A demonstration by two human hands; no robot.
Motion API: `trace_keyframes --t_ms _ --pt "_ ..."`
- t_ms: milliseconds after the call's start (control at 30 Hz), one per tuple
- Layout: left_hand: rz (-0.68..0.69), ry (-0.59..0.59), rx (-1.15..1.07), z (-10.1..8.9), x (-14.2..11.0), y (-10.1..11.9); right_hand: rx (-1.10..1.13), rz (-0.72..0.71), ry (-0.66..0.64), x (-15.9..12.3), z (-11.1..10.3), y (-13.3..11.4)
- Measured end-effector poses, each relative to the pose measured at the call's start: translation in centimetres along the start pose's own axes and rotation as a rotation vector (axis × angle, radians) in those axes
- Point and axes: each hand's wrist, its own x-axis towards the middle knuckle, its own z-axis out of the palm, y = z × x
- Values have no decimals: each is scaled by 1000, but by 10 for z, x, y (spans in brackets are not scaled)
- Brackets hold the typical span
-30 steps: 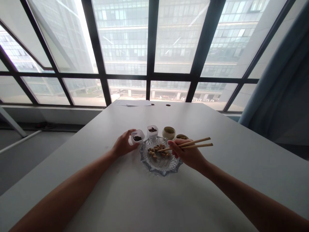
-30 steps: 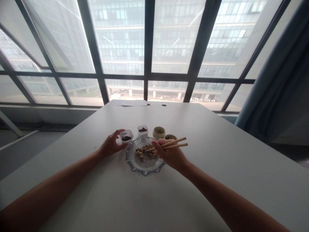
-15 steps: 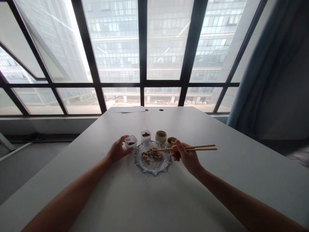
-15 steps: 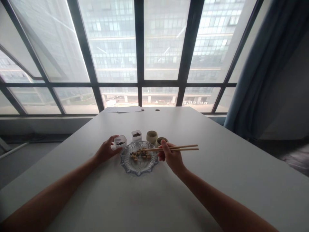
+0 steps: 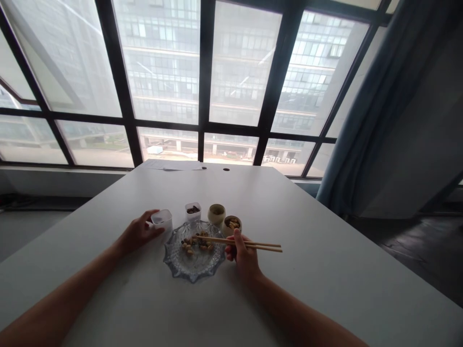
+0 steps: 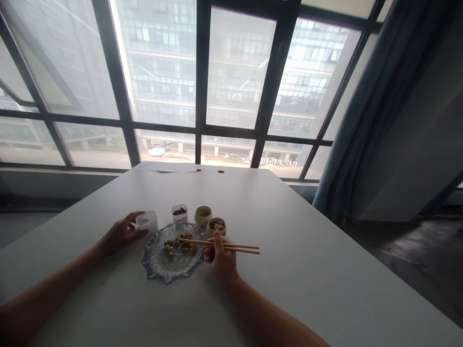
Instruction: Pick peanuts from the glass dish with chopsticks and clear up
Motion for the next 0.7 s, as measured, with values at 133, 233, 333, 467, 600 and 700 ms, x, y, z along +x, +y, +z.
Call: trace_keyframes --t_ms 133,233,333,467,600,700 --pt "-17 -18 -51 -2 -5 -1 40 36 36 1 -1 -1" --pt "-32 -71 -38 -5 -6 1 61 73 64 2 -3 -2" --pt "-9 -126 -24 -9 -3 5 83 96 87 5 -6 -2" --pt "25 -136 -27 -11 0 6 73 65 72 8 -6 -3" --pt "78 -115 -58 -7 2 2 36 31 74 11 -8 -3" --pt "141 -44 -63 -1 3 -1 5 -18 94 14 -12 -2"
